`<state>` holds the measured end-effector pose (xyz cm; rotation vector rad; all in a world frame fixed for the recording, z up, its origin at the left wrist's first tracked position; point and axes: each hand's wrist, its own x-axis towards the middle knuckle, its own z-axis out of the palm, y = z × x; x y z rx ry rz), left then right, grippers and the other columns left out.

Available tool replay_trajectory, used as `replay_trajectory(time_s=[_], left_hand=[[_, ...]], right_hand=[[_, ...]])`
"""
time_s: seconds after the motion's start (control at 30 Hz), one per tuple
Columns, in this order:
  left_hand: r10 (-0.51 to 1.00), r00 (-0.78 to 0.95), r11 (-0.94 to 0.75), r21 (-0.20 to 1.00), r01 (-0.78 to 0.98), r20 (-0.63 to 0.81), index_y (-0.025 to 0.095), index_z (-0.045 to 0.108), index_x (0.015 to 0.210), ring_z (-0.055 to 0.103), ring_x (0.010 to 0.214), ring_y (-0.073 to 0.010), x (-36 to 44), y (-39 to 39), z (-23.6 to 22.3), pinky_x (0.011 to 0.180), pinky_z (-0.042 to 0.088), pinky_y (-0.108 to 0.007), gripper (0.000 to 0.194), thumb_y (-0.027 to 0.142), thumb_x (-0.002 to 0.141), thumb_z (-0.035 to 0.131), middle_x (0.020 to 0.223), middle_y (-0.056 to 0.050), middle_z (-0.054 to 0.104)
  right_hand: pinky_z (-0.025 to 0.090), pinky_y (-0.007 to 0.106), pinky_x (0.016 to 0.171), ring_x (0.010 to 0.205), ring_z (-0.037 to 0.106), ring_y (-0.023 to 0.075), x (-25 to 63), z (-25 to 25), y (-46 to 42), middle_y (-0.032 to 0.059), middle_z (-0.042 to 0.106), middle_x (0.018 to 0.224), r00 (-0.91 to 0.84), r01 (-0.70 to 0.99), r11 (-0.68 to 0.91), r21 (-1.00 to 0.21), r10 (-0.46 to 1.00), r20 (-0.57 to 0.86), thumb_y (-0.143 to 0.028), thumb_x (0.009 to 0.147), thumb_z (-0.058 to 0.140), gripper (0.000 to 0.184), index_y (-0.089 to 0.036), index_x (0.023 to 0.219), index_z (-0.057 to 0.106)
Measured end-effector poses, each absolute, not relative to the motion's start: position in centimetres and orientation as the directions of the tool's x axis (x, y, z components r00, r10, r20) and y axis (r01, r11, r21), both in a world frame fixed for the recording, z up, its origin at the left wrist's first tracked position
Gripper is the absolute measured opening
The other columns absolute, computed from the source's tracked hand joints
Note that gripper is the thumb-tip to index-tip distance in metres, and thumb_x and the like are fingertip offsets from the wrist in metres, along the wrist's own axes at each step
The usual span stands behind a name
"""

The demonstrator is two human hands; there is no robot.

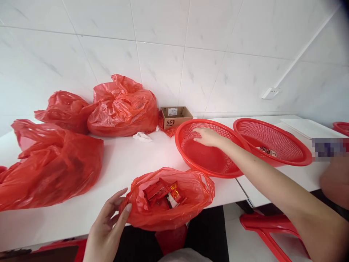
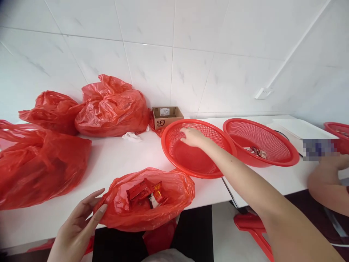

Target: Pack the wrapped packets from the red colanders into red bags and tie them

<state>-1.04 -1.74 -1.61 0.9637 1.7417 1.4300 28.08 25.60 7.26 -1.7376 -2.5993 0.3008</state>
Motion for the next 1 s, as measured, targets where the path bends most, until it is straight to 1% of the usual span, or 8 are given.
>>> replay_trajectory(time_s=[0.13,0.3,0.4,0.5,0.6,0.7,0.83,1.0], left_hand=[[0.878,-0.478,0.129,0.974,0.185,-0.025,0.028,0.056,0.128,0.064,0.094,-0.0207,-1.3,-2.1,-2.1,0.078,0.057,-0.028,0.062,0.058,0.075,0.068,0.103,-0.002,0.065],[0.879,-0.471,0.18,0.966,0.187,-0.073,0.03,0.053,0.131,0.063,0.096,-0.023,-1.7,-2.6,-2.7,0.078,0.057,-0.03,0.065,0.061,0.075,0.067,0.107,-0.004,0.064],[0.871,-0.485,0.185,0.964,0.189,-0.072,0.029,0.053,0.131,0.062,0.098,-0.0241,-1.8,-2.6,-2.6,0.072,0.057,-0.028,0.065,0.062,0.076,0.066,0.107,-0.004,0.062],[0.871,-0.488,0.183,0.96,0.21,-0.059,0.029,0.052,0.132,0.063,0.091,-0.0231,-2.5,-2.2,-2.6,0.068,0.057,-0.029,0.072,0.062,0.071,0.07,0.103,-0.004,0.061],[0.866,-0.499,0.18,0.953,0.241,-0.038,0.028,0.053,0.131,0.063,0.085,-0.0214,-3.0,-1.6,-2.5,0.069,0.058,-0.029,0.074,0.062,0.068,0.072,0.096,-0.003,0.062],[0.856,-0.514,0.216,0.943,0.252,-0.059,0.029,0.057,0.128,0.063,0.085,-0.0204,-2.4,-1.2,-1.9,0.072,0.056,-0.028,0.068,0.063,0.07,0.07,0.093,-0.001,0.063],[0.859,-0.496,0.271,0.934,0.232,-0.126,0.026,0.063,0.118,0.064,0.081,-0.0205,-1.1,-1.0,-1.2,0.071,0.053,-0.028,0.06,0.063,0.071,0.068,0.095,-0.002,0.066],[0.838,-0.536,0.277,0.927,0.251,-0.106,0.025,0.066,0.103,0.064,0.086,-0.02,-1.6,-1.4,-1.4,0.075,0.052,-0.026,0.049,0.062,0.071,0.068,0.097,0.0,0.067]], right_hand=[[0.046,0.037,0.096,0.123,0.056,0.0303,32.7,4.5,29.4,0.0167,0.054,0.14,-0.292,0.956,0.278,-0.091,0.91,-0.293,-0.024,0.08,0.069,0.068,-0.017,0.144,0.047],[0.048,0.034,0.087,0.109,0.062,0.0272,34.5,2.2,29.8,0.0119,0.065,0.122,-0.287,0.958,0.269,-0.103,0.874,-0.392,-0.015,0.073,0.069,0.051,-0.02,0.124,0.063],[0.051,0.034,0.074,0.087,0.066,0.0244,33.9,2.6,29.6,0.0101,0.069,0.099,-0.315,0.949,0.267,-0.168,0.84,-0.442,-0.012,0.069,0.068,0.033,-0.018,0.102,0.068],[0.053,0.03,0.067,0.074,0.066,0.0174,32.3,4.3,28.4,0.0073,0.068,0.093,-0.4,0.909,0.283,-0.307,0.803,-0.442,-0.015,0.079,0.06,0.028,-0.019,0.107,0.064],[0.055,0.026,0.07,0.079,0.066,0.0124,29.6,6.6,25.1,0.0055,0.067,0.104,-0.568,0.758,0.35,-0.551,0.769,-0.293,-0.023,0.092,0.048,0.029,-0.023,0.12,0.055],[0.056,0.028,0.074,0.081,0.066,0.0122,26.4,7.9,20.4,0.0044,0.069,0.104,-0.759,0.432,0.439,-0.787,0.648,-0.055,-0.027,0.092,0.052,0.024,-0.022,0.116,0.058],[0.053,0.032,0.091,0.103,0.066,0.0153,23.2,7.8,14.8,0.0051,0.067,0.121,-0.803,0.326,0.559,-0.763,0.59,0.089,-0.02,0.094,0.051,0.031,-0.024,0.124,0.058],[0.053,0.032,0.092,0.104,0.066,0.016,25.4,6.2,11.3,0.0033,0.068,0.117,-0.567,0.388,0.554,-0.737,0.773,0.283,-0.028,0.096,0.051,0.025,-0.027,0.119,0.061]])
